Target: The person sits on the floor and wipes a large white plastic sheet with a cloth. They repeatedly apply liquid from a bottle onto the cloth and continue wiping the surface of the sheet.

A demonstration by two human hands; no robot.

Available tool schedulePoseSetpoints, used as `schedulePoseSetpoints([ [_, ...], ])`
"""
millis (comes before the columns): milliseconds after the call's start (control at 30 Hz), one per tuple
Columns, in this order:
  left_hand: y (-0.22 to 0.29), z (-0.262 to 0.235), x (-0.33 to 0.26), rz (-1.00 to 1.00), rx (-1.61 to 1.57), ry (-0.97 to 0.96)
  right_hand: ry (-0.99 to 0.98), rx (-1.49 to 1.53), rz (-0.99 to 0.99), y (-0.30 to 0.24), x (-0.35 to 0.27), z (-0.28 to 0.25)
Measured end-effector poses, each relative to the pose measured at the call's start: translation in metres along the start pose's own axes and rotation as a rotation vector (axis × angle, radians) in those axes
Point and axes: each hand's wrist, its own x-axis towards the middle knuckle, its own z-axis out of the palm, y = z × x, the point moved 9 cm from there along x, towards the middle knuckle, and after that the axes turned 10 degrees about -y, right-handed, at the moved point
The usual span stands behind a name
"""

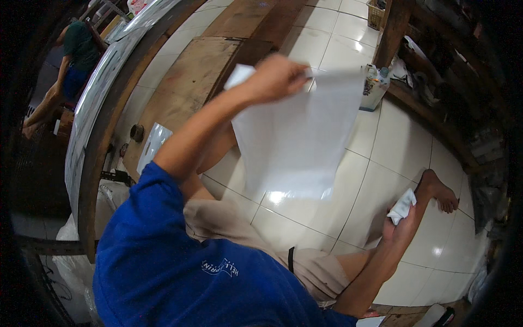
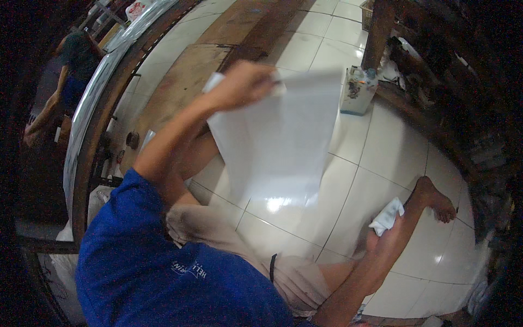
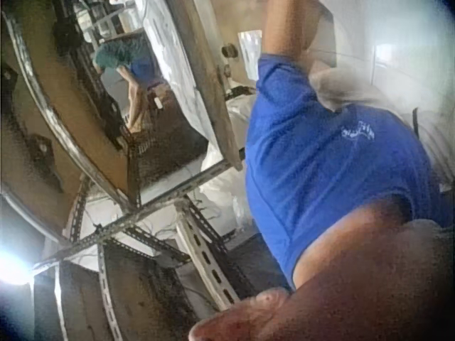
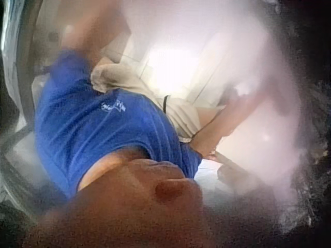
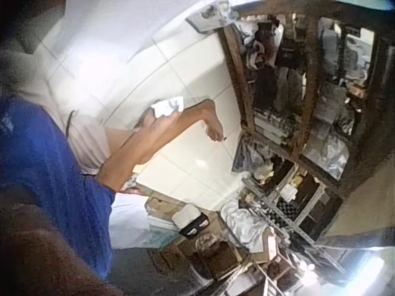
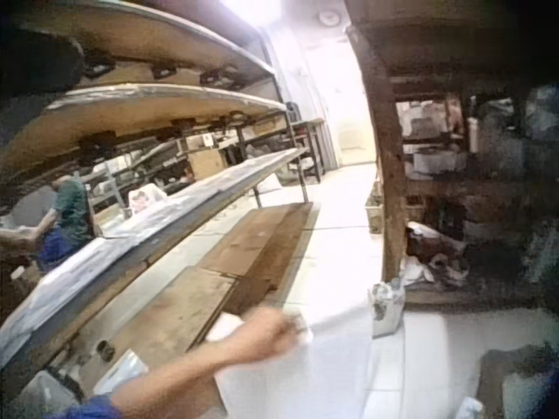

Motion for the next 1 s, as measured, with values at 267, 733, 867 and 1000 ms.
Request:
schedulePoseSetpoints([
  [267, 0.050, -0.189, -0.112, 0.091, -0.245, 0.819, -0.155, -0.311, 0.153, 0.021, -0.055, 0.032],
  [733, 0.013, -0.189, -0.121, 0.140, -0.503, 0.809, 0.077, -0.249, 0.246, 0.018, -0.110, -0.003],
  [867, -0.007, -0.161, -0.129, 0.005, -0.350, 1.172, 0.094, -0.461, 0.318, 0.048, -0.114, 0.006],
  [1000, -0.038, -0.152, -0.144, -0.003, -0.391, 1.165, -0.216, -0.571, 0.785, 0.136, -0.118, 0.081],
])
